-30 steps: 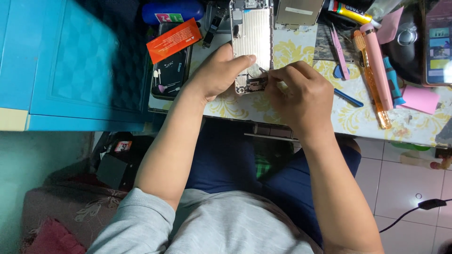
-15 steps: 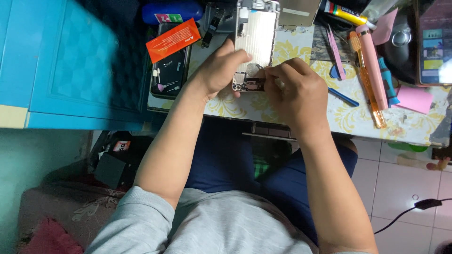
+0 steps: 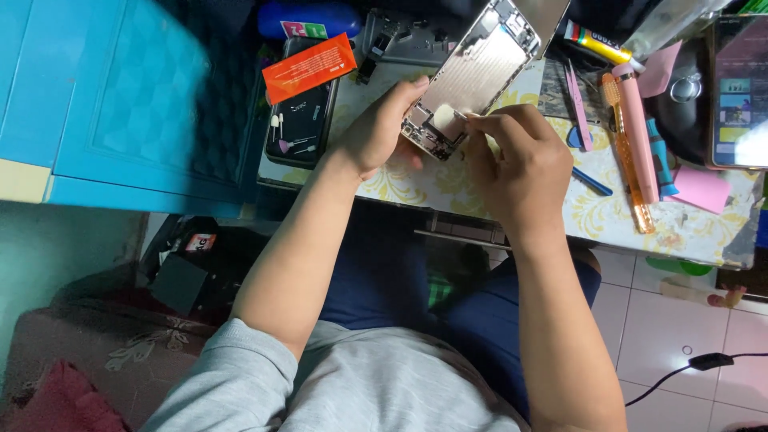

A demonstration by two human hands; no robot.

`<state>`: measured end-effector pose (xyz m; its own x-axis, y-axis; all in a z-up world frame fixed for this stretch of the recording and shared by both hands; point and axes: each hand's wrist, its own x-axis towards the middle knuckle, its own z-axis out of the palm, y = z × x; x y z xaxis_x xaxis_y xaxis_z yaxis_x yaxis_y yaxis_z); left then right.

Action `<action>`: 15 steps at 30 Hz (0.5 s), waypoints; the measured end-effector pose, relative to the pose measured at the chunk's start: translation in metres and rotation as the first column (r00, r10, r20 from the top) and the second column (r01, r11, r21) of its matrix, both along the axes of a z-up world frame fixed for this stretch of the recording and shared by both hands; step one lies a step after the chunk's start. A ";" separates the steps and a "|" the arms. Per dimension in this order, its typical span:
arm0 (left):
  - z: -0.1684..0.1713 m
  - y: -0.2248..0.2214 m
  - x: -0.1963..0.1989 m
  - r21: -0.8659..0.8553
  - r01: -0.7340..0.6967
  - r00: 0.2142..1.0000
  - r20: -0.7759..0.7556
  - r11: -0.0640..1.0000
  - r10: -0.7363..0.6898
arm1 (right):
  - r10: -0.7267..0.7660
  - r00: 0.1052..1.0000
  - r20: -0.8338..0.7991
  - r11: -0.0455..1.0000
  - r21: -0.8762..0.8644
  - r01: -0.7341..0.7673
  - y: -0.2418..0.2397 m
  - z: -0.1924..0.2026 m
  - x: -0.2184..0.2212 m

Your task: Cleaning the edges of a mobile phone frame or motherboard using a small tool to remove residue.

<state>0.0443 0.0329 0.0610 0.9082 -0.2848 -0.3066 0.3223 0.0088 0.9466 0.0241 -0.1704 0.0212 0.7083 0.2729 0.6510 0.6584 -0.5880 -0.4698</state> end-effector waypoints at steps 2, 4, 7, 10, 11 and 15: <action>-0.003 0.000 0.004 -0.012 -0.033 0.999 -0.040 0.999 0.033 | -0.023 0.999 0.040 0.999 -0.040 0.024 0.001 -0.001 0.001; -0.001 -0.001 0.007 -0.024 -0.068 0.994 -0.083 0.997 0.066 | -0.043 0.996 0.077 0.996 -0.080 0.049 0.002 -0.002 0.001; 0.009 -0.004 0.011 -0.031 -0.017 0.985 -0.172 0.999 0.011 | -0.055 0.995 0.087 0.989 -0.133 0.067 0.003 0.000 0.003; 0.013 -0.007 0.013 0.066 0.033 0.980 -0.197 0.997 -0.019 | -0.062 0.998 0.023 0.992 -0.109 0.064 0.004 0.000 0.004; 0.015 -0.008 0.013 0.093 -0.010 0.975 -0.219 0.996 0.030 | -0.072 0.997 0.025 0.991 -0.116 0.074 0.004 0.000 0.005; 0.011 -0.008 0.017 0.128 -0.095 0.961 -0.247 0.987 0.125 | -0.075 0.997 0.026 0.995 -0.071 0.076 0.006 0.002 0.004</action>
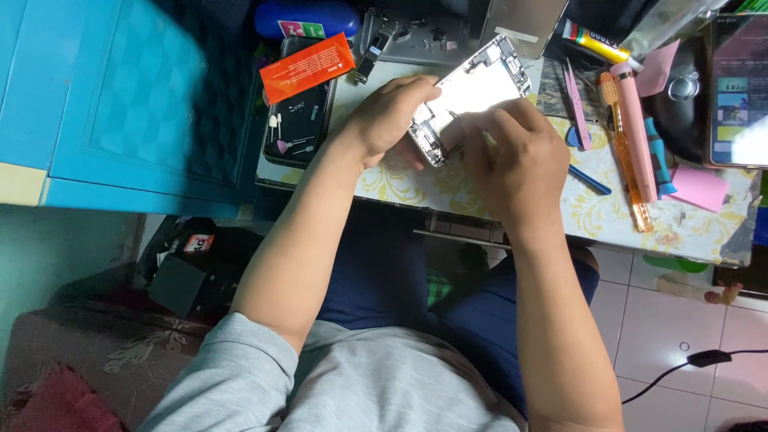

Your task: Cleaning the edges of a mobile phone frame or motherboard using a small tool to remove residue.

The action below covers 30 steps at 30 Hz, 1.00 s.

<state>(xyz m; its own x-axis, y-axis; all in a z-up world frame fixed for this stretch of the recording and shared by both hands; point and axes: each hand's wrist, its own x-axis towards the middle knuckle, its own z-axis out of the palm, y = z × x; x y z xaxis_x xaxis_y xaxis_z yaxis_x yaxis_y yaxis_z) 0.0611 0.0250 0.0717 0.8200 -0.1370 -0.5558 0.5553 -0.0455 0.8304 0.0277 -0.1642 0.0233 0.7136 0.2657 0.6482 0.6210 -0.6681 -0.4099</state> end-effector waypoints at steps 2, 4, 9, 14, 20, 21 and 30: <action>-0.018 0.006 0.003 -0.034 0.073 0.990 0.125 0.997 -0.069 | 0.018 0.999 -0.037 1.000 0.019 -0.017 -0.001 0.006 -0.003; -0.026 0.008 0.004 -0.059 0.151 0.959 0.251 0.987 -0.132 | 0.036 0.997 -0.073 0.999 0.039 -0.033 -0.002 0.007 -0.003; -0.027 0.004 0.002 0.052 -0.004 0.993 0.120 0.999 -0.002 | 0.065 0.993 -0.103 0.996 0.072 -0.058 -0.002 0.008 -0.002; -0.034 0.002 0.000 0.042 0.029 0.991 0.130 0.999 -0.034 | 0.140 0.966 -0.219 0.982 0.153 -0.108 -0.003 0.012 0.001; -0.042 0.001 0.000 0.047 0.022 0.985 0.171 0.999 -0.030 | 0.200 0.963 -0.181 0.973 0.156 -0.172 -0.003 0.011 0.005; -0.042 0.000 0.000 0.047 0.022 0.985 0.171 0.999 -0.030 | 0.202 0.968 -0.149 0.971 0.160 -0.178 -0.003 0.011 0.006; -0.029 -0.007 -0.005 0.084 0.025 0.994 0.100 0.996 -0.033 | 0.112 0.967 -0.230 0.941 0.336 -0.030 -0.014 -0.013 0.022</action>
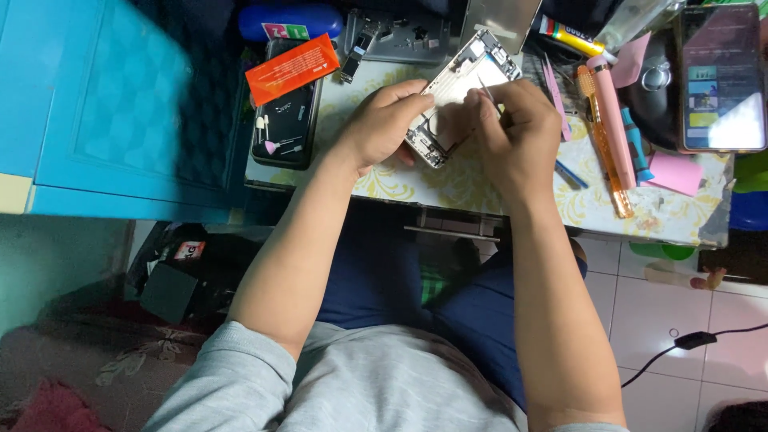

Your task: Cleaning the edges of a mobile phone frame or motherboard using a small tool to remove residue.

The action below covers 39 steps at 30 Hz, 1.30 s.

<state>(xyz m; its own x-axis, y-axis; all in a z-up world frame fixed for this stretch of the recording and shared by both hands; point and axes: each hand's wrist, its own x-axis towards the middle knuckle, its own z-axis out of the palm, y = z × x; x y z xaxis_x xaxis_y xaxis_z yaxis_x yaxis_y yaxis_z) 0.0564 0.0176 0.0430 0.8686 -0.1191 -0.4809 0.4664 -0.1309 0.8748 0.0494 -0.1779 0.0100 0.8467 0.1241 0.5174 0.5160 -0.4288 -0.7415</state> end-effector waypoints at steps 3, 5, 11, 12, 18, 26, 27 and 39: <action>-0.006 0.002 0.002 0.026 0.031 0.997 0.071 0.999 -0.032 | 0.050 0.999 -0.018 0.998 -0.044 -0.050 0.010 0.019 -0.011; -0.001 0.003 0.001 0.043 -0.003 0.999 0.052 0.999 0.001 | 0.081 0.997 0.017 0.992 -0.099 -0.079 0.009 0.021 -0.012; 0.002 0.003 -0.002 0.016 -0.042 0.999 0.029 0.999 0.042 | 0.102 0.988 0.119 0.986 -0.144 -0.085 0.011 0.018 -0.012; 0.001 0.002 -0.002 -0.004 -0.055 0.998 0.019 0.998 0.055 | 0.082 0.988 0.128 0.990 -0.122 -0.066 0.010 0.015 -0.011; -0.003 0.005 -0.002 0.008 -0.040 0.999 0.036 0.999 0.040 | 0.034 0.997 0.073 0.998 -0.048 -0.030 0.006 0.007 -0.005; -0.007 0.009 -0.001 -0.034 -0.060 0.998 0.021 0.998 0.061 | -0.121 0.990 0.070 0.993 0.009 0.120 0.002 0.000 -0.003; -0.003 0.008 -0.002 -0.025 -0.071 0.997 0.011 0.997 0.071 | -0.076 0.995 0.063 0.997 -0.008 0.076 0.005 0.003 -0.004; -0.024 0.010 -0.003 -0.080 0.027 0.971 0.238 0.996 -0.008 | -0.149 0.971 0.189 0.976 -0.127 0.174 0.009 0.007 -0.008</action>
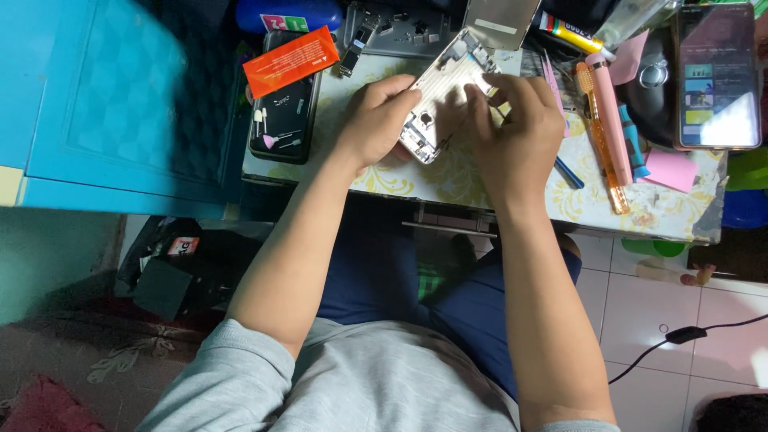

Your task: Cleaning the edges of a mobile phone frame or motherboard using a small tool to remove residue.

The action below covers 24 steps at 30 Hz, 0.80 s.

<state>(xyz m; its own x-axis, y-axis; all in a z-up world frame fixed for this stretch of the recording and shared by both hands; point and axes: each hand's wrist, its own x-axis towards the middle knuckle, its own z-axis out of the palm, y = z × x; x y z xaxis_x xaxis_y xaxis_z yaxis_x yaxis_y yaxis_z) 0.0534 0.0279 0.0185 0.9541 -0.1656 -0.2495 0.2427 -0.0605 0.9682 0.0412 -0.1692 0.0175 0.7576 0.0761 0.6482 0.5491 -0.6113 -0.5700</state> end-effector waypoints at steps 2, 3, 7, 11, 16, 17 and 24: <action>-0.006 0.000 0.000 0.060 -0.012 0.998 0.064 0.998 0.008 | -0.030 1.000 -0.001 0.998 0.056 0.030 0.002 0.007 -0.005; -0.010 0.001 -0.001 0.118 -0.031 0.991 0.129 0.992 0.016 | -0.057 0.998 -0.003 0.992 0.113 0.057 0.004 0.011 -0.008; 0.028 -0.006 -0.030 0.494 -0.088 0.994 0.096 0.865 0.046 | -0.087 0.993 0.078 0.991 0.107 0.079 0.001 0.006 -0.008; 0.021 -0.009 -0.051 0.668 -0.316 0.881 0.471 0.674 -0.052 | -0.041 0.987 0.154 0.983 0.181 0.013 -0.004 -0.007 -0.001; 0.019 -0.013 -0.064 0.660 -0.451 0.741 0.652 0.601 -0.159 | -0.035 0.976 0.215 0.975 0.223 -0.014 -0.006 -0.005 -0.013; 0.021 -0.013 -0.066 0.664 -0.504 0.706 0.685 0.553 -0.179 | -0.035 0.983 0.179 0.981 0.192 0.000 -0.006 -0.003 -0.022; 0.033 -0.025 -0.107 0.344 -0.288 0.629 0.771 0.894 -0.094 | 0.068 0.996 -0.059 0.994 0.093 -0.063 -0.011 0.010 -0.103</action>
<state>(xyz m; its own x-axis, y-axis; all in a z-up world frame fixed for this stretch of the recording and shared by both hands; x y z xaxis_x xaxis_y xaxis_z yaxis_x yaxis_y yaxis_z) -0.0534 0.0032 0.0518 0.8282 -0.1282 0.5455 -0.5286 -0.5017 0.6847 -0.0615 -0.1803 0.0277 0.7919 0.0698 0.6067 0.5482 -0.5190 -0.6558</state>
